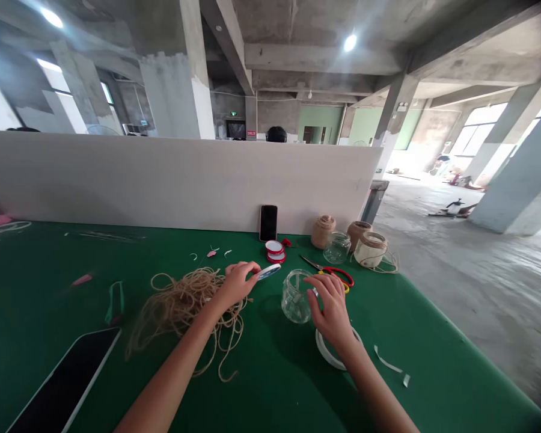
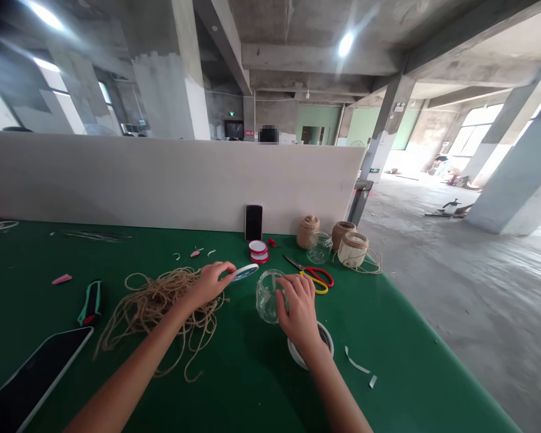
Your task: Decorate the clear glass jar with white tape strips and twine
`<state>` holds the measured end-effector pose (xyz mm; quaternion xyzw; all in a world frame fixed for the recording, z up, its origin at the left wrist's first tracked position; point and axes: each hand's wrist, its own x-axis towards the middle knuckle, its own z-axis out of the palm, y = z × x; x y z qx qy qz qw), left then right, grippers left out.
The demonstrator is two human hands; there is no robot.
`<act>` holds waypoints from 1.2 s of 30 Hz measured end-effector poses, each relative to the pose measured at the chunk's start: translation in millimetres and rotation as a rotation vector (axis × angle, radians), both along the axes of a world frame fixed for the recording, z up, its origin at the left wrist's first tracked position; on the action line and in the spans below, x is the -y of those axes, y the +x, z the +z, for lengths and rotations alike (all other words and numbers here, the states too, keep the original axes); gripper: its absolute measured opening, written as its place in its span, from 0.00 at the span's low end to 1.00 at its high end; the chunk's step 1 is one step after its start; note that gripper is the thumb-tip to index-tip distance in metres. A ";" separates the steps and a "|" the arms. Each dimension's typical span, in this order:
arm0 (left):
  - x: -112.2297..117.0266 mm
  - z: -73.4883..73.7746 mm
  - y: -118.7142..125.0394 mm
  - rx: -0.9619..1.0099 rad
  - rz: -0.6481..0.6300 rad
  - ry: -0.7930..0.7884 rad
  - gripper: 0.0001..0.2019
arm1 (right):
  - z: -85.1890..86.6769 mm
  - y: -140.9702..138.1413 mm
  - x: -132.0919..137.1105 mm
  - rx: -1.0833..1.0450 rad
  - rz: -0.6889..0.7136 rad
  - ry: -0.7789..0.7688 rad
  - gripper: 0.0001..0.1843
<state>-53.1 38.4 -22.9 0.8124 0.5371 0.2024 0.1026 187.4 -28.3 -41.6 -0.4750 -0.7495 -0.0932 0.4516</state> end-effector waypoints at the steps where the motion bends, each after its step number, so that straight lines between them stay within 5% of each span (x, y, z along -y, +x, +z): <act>1: 6.5 1.9 0.4 0.062 -0.049 0.007 0.11 | -0.8 -0.7 -0.3 -0.003 0.000 0.002 0.13; 7: 34.7 1.8 -0.6 0.527 -0.196 -0.084 0.09 | -2.2 -8.0 4.4 0.017 0.045 -0.001 0.18; 17: 48.0 -17.2 17.2 0.836 -0.276 -0.073 0.04 | 2.7 -19.5 22.7 0.168 0.215 0.035 0.18; 25: 52.7 -20.9 22.4 0.842 -0.234 -0.118 0.05 | 1.2 -27.4 26.4 0.138 0.254 0.042 0.10; 31: 51.5 -14.1 28.3 0.765 -0.286 -0.136 0.16 | -1.1 -27.6 25.6 0.131 0.245 0.046 0.09; 36: 88.4 -4.3 19.6 0.511 -0.077 0.260 0.10 | -3.2 -24.4 24.3 0.114 0.228 0.065 0.08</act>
